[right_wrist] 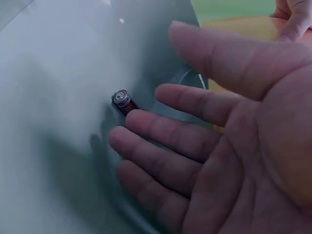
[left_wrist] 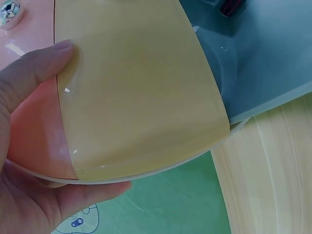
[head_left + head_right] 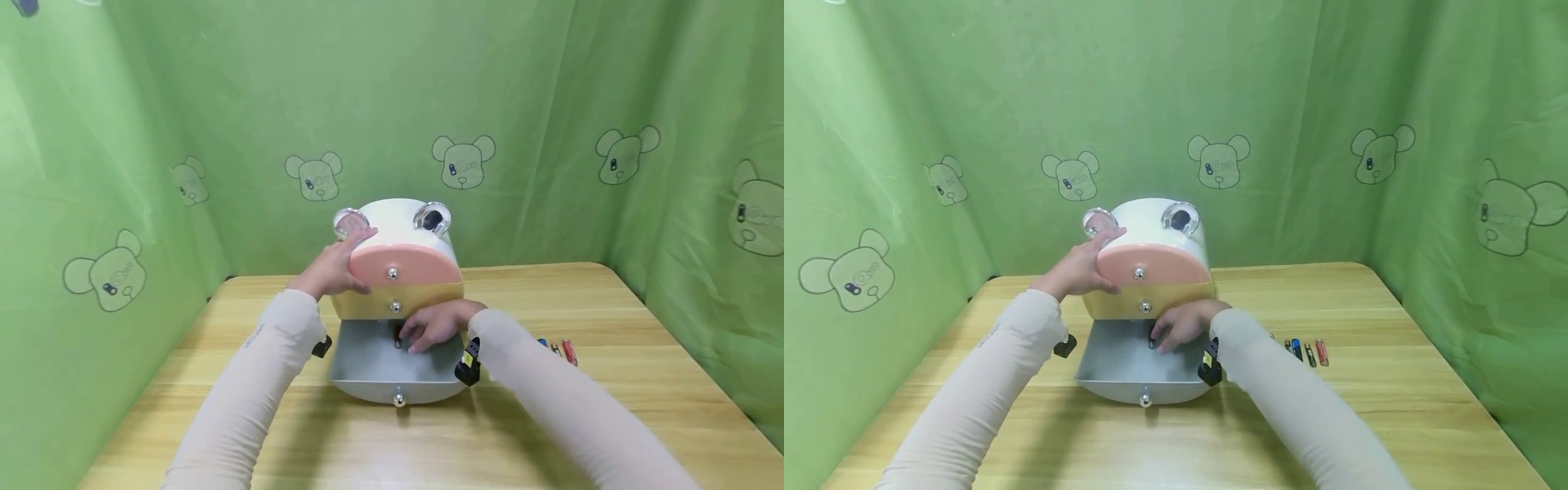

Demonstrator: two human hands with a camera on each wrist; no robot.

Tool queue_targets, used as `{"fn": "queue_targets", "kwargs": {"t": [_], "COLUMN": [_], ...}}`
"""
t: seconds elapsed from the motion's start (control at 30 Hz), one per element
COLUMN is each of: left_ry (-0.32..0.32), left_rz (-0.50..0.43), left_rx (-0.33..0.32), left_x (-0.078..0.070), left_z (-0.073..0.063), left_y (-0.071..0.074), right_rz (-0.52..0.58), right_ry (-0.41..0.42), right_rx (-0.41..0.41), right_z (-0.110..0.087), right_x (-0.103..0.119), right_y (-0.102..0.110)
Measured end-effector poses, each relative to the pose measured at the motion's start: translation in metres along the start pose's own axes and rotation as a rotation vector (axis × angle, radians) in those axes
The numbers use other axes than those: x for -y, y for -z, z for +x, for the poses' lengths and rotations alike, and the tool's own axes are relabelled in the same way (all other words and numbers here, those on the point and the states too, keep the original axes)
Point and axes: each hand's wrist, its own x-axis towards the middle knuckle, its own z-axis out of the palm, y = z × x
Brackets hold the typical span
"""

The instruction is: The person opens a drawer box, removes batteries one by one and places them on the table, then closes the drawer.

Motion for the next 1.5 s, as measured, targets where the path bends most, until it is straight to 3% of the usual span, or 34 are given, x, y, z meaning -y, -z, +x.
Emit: {"fn": "queue_targets", "kwargs": {"t": [0.47,0.83,1.3,1.5], "left_ry": [-0.013,-0.005,-0.006,-0.019], "left_rz": [-0.002,-0.008,0.004,0.011], "left_rx": [-0.002,0.000,-0.009,0.000], "left_x": [0.001,0.000,0.001,0.004], "left_z": [0.000,0.000,0.001,0.002], "left_y": [-0.001,-0.001,0.003,0.000], "right_rz": [0.070,0.112,0.134,0.183], "right_ry": [-0.087,-0.199,-0.209,-0.192], "right_rx": [0.110,0.112,0.146,0.264], "right_z": [0.019,0.031,0.041,0.046], "right_x": [0.003,0.004,0.005,-0.001], "right_y": [-0.003,-0.011,-0.008,-0.010]}}
